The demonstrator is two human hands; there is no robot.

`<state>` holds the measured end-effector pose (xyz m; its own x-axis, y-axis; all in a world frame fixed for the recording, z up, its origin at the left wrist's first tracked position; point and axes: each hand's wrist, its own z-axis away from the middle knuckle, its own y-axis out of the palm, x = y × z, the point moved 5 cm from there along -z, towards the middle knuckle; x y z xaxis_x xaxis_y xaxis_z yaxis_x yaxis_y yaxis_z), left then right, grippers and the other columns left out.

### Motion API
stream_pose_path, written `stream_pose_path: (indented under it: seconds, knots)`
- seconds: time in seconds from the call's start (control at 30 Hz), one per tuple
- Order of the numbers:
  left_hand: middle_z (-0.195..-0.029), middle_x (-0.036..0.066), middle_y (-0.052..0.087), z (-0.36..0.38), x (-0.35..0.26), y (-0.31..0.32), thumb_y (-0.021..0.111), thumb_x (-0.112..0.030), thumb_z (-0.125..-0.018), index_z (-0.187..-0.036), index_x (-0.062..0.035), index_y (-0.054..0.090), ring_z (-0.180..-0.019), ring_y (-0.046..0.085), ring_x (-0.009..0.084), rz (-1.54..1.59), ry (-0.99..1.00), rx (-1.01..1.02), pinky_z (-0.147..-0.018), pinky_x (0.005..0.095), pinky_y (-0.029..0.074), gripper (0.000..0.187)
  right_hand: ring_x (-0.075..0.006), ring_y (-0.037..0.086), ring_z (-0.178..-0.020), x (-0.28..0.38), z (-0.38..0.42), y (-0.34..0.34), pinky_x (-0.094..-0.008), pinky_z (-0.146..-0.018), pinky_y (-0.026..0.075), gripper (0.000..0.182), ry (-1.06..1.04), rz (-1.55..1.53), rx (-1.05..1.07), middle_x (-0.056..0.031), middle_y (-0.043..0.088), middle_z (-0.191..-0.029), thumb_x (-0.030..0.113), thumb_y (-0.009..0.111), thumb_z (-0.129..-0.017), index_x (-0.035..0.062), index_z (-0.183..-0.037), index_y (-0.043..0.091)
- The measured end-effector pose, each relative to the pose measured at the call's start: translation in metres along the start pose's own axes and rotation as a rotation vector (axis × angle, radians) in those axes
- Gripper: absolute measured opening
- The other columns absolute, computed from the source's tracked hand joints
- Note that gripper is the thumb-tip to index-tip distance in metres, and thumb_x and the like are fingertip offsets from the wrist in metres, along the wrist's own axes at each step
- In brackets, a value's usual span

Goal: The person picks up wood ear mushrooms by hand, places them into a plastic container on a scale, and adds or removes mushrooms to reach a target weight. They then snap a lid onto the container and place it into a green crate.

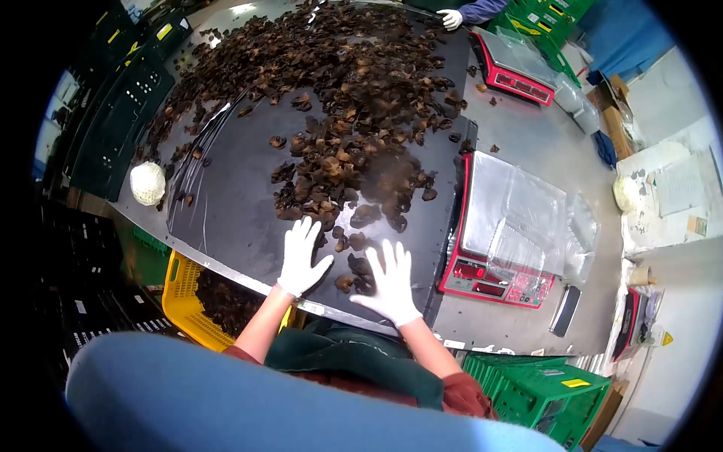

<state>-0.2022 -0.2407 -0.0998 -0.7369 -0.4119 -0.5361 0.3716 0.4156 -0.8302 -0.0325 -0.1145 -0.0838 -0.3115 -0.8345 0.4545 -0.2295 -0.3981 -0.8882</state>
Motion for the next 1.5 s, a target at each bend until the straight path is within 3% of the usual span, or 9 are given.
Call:
stream_pose_path:
  seconds: [0.17, 0.23, 0.33, 0.47, 0.67, 0.87, 1.07, 1.27, 1.5]
  knots:
    - [-0.144, 0.020, 0.039, -0.012, -0.013, 0.014, 0.055, -0.017, -0.091, -0.139, -0.0036, 0.041, -0.135, 0.034, 0.0353, 0.194, 0.112, -0.058, -0.112, 0.0439, 0.025, 0.053, -0.0491, 0.014, -0.138, 0.015, -0.051, 0.016, -0.0668, -0.109, 0.007, 0.102, -0.100, 0.046, 0.107, -0.0196, 0.027, -0.149, 0.058, 0.074, -0.063, 0.0202, -0.147, 0.030]
    - [-0.144, 0.020, 0.039, -0.008, -0.019, 0.012, 0.056, -0.015, -0.090, -0.137, -0.0022, 0.043, -0.135, 0.035, 0.0352, 0.205, 0.130, -0.036, -0.112, 0.0434, 0.027, 0.051, -0.0415, 0.025, -0.135, 0.015, -0.048, 0.019, -0.0595, -0.107, 0.020, 0.078, -0.183, 0.062, 0.072, -0.0151, 0.036, -0.145, 0.051, 0.070, -0.072, 0.0192, -0.138, 0.044]
    - [-0.138, 0.022, 0.044, 0.008, -0.038, 0.000, 0.069, -0.037, -0.079, -0.133, -0.0035, 0.048, -0.131, 0.033, 0.0455, 0.127, 0.198, 0.024, -0.108, 0.0558, 0.024, 0.067, -0.0308, 0.052, -0.107, 0.013, -0.034, 0.016, -0.0424, -0.090, 0.044, 0.042, -0.330, 0.045, -0.081, -0.0073, 0.054, -0.123, 0.027, 0.070, -0.074, 0.0179, -0.114, 0.060]
    - [-0.145, 0.021, 0.032, 0.034, -0.040, 0.008, 0.073, -0.053, -0.069, -0.138, -0.0122, 0.044, -0.136, 0.022, 0.0457, -0.021, 0.187, 0.117, -0.108, 0.0633, 0.015, 0.084, -0.0236, 0.060, -0.088, -0.001, -0.029, 0.005, -0.0342, -0.071, 0.053, 0.025, -0.182, -0.097, -0.253, -0.0031, 0.062, -0.100, 0.021, 0.071, -0.074, 0.0166, -0.098, 0.066]
    - [-0.148, 0.027, 0.023, -0.002, -0.029, 0.005, 0.076, -0.057, -0.062, -0.141, -0.0149, 0.041, -0.136, 0.018, 0.0490, -0.158, 0.043, 0.008, -0.109, 0.0608, 0.015, 0.096, -0.0112, 0.058, -0.071, -0.037, -0.028, 0.003, -0.0255, -0.051, 0.043, 0.017, 0.814, -1.720, -0.346, -0.0020, 0.065, -0.089, 0.025, 0.064, -0.090, 0.0089, -0.095, 0.064]
    - [-0.136, 0.020, 0.045, -0.008, -0.046, 0.030, 0.070, -0.038, -0.077, -0.122, -0.0151, 0.060, -0.118, 0.046, 0.0368, -0.169, 0.304, -0.009, -0.096, 0.0486, 0.036, 0.051, -0.0189, 0.055, -0.081, -0.032, -0.015, -0.021, -0.0254, -0.055, 0.043, 0.019, 0.791, -2.510, 0.014, -0.0035, 0.062, -0.098, 0.032, 0.060, -0.091, 0.0171, -0.103, 0.059]
    - [-0.108, 0.012, 0.060, 0.003, -0.051, 0.031, 0.073, -0.017, -0.072, -0.086, -0.0118, 0.064, -0.091, 0.057, 0.0317, -0.112, 0.349, -0.134, -0.074, 0.0414, 0.046, 0.017, -0.0169, 0.063, -0.082, -0.049, 0.021, -0.136, -0.0289, -0.059, 0.051, 0.032, 0.557, -1.811, -0.460, -0.0077, 0.067, -0.098, 0.032, 0.062, -0.089, 0.0074, -0.109, 0.060]
    - [-0.101, 0.010, 0.061, -0.010, -0.054, 0.022, 0.071, -0.014, -0.075, -0.087, -0.0103, 0.065, -0.088, 0.060, 0.0290, -0.067, 0.305, -0.173, -0.074, 0.0371, 0.050, 0.014, -0.0259, 0.057, -0.084, -0.134, 0.058, -0.195, -0.0299, -0.056, 0.048, 0.028, 0.273, -2.241, -0.672, -0.0106, 0.063, -0.099, 0.035, 0.054, -0.094, 0.0129, -0.112, 0.057]
    - [-0.098, 0.008, 0.061, -0.012, -0.051, 0.022, 0.069, -0.014, -0.077, -0.088, -0.0109, 0.065, -0.087, 0.060, 0.0277, -0.004, 0.220, -0.172, -0.074, 0.0372, 0.051, 0.012, -0.0083, 0.055, -0.064, -0.189, 0.082, -0.221, -0.0256, -0.060, 0.046, 0.022, 0.651, -0.757, -0.859, -0.0016, 0.064, -0.081, 0.021, 0.067, -0.087, 0.0052, -0.101, 0.063]
